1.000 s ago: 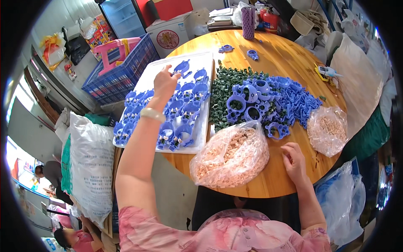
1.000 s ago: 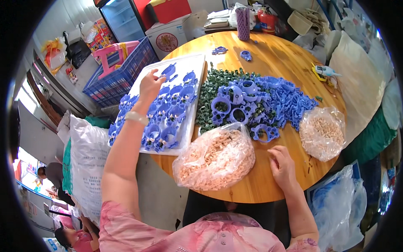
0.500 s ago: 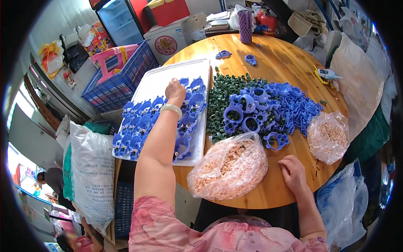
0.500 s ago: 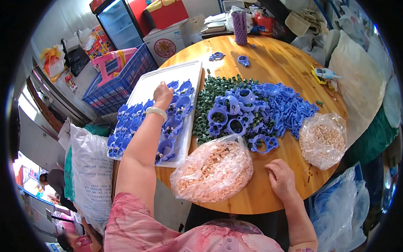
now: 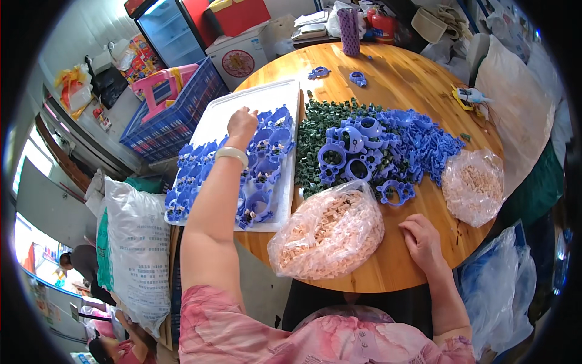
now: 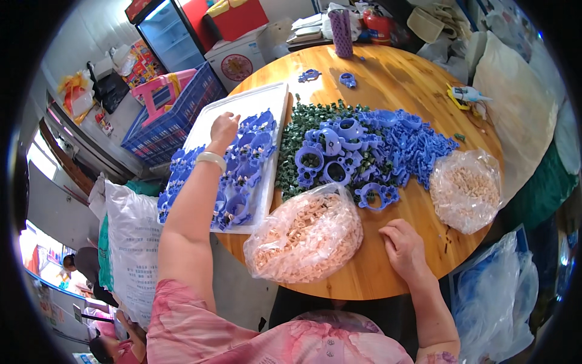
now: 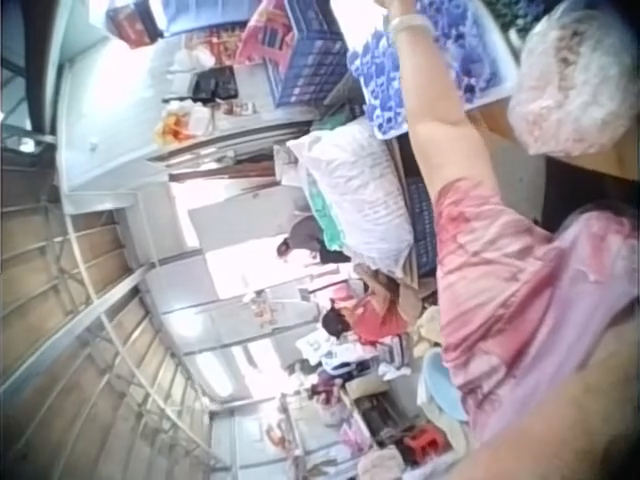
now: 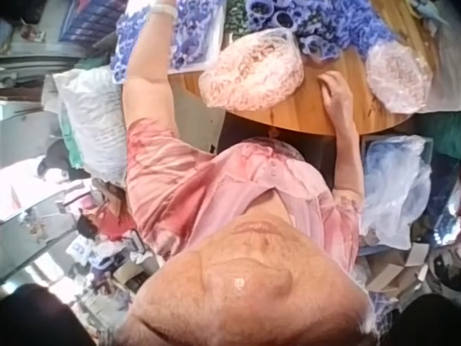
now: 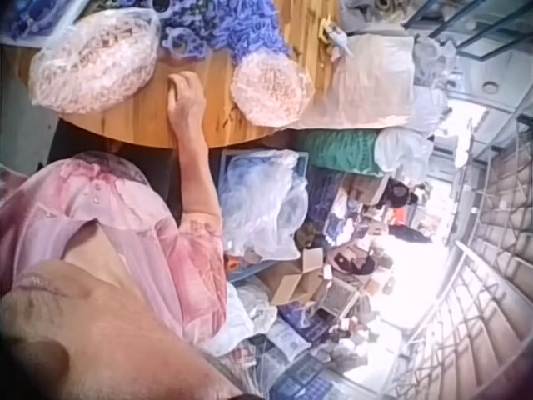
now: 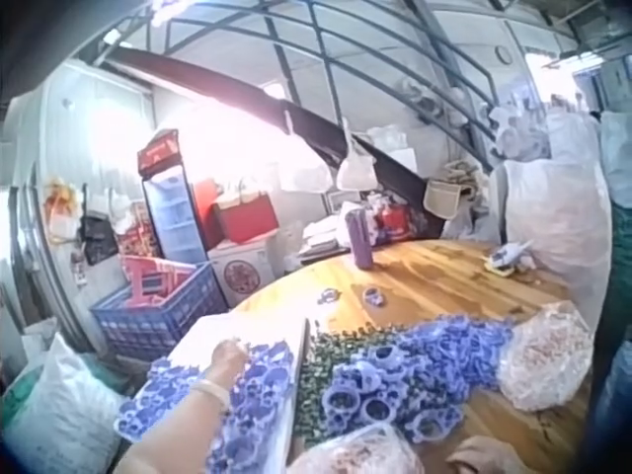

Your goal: Assembling small plastic components into blue frames.

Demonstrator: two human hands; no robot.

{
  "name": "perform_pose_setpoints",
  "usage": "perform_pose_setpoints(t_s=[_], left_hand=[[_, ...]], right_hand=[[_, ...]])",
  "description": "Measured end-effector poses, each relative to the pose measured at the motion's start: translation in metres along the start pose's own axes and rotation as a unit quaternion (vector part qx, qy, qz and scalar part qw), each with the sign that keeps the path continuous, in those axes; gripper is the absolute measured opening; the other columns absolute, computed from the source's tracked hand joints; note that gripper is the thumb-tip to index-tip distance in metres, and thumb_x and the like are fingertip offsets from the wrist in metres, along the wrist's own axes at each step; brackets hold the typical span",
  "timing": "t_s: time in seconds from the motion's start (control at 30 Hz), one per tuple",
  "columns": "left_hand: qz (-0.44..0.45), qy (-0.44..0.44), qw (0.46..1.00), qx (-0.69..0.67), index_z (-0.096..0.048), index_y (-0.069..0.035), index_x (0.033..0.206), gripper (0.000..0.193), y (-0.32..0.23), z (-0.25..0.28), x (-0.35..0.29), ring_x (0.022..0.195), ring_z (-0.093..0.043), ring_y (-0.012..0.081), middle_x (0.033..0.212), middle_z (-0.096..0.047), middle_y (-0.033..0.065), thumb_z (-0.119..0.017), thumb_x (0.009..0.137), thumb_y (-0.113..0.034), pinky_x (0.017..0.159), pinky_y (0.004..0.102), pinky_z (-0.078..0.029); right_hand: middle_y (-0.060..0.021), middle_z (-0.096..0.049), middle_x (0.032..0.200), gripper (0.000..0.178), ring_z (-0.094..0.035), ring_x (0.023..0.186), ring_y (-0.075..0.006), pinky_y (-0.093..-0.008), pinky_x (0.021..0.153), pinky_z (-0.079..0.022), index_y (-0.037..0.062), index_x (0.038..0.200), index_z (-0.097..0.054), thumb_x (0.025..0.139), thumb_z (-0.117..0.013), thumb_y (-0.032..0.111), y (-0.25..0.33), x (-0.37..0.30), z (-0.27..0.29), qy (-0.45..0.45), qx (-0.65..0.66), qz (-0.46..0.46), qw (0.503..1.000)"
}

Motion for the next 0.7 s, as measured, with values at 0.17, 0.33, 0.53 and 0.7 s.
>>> perform_pose_setpoints(t_s=[0.17, 0.33, 0.53, 0.7], left_hand=[[-0.162, -0.009, 0.976, -0.148, -0.066, -0.006, 0.099, 0.026, -0.101, 0.036, -0.053, 0.081, -0.065, 0.0293, 0.084, -0.068, 0.0150, -0.061, 0.083, -0.025, 0.076, 0.0377, -0.049], [-0.357, 0.088, 0.883, -0.290, -0.066, -0.006, 0.095, 0.017, -0.215, 0.044, -0.181, 0.077, -0.064, 0.0311, 0.083, -0.066, 0.0167, -0.064, 0.079, -0.012, 0.067, 0.0348, -0.051], [-0.576, 0.125, 0.798, -0.125, -0.063, -0.004, 0.090, 0.023, -0.282, -0.006, -0.278, 0.092, -0.055, 0.0276, 0.089, -0.058, 0.0089, -0.069, 0.069, -0.011, 0.083, 0.0389, -0.042], [-0.582, 0.114, 0.805, -0.019, -0.062, -0.006, 0.075, 0.008, -0.282, -0.032, -0.279, 0.091, -0.053, 0.0279, 0.087, -0.055, 0.0091, -0.063, 0.067, -0.008, 0.083, 0.0375, -0.043]], right_hand=[[-0.0113, -0.058, 0.091, 0.014, -0.058, 0.087, -0.0315, -0.0355, 0.073, -0.048, 0.0041, 0.087, -0.061, 0.075, -0.061, -0.001, -0.012, -0.004, -0.004, 0.019, 0.002, -0.007, 1.000], [-0.0097, -0.058, 0.092, 0.013, -0.058, 0.087, -0.0295, -0.0352, 0.073, -0.048, 0.0048, 0.089, -0.061, 0.076, -0.061, 0.001, -0.017, -0.005, -0.004, 0.006, -0.002, -0.011, 1.000], [-0.0096, -0.058, 0.089, 0.012, -0.059, 0.085, -0.0288, -0.0350, 0.071, -0.049, 0.0051, 0.088, -0.061, 0.077, -0.060, 0.002, -0.019, -0.008, -0.001, -0.003, 0.003, 0.000, 1.000], [-0.0093, -0.058, 0.093, 0.019, -0.060, 0.079, -0.0245, -0.0320, 0.066, -0.048, 0.0054, 0.095, -0.060, 0.077, -0.060, 0.000, -0.023, -0.012, 0.006, -0.055, 0.015, -0.002, 0.998]])
Point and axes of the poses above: each hand's wrist, its own x-axis towards the middle knuckle, its own z-axis out of the back of the hand, y = z × x, the point moved 8 cm from there along x, towards the middle knuckle
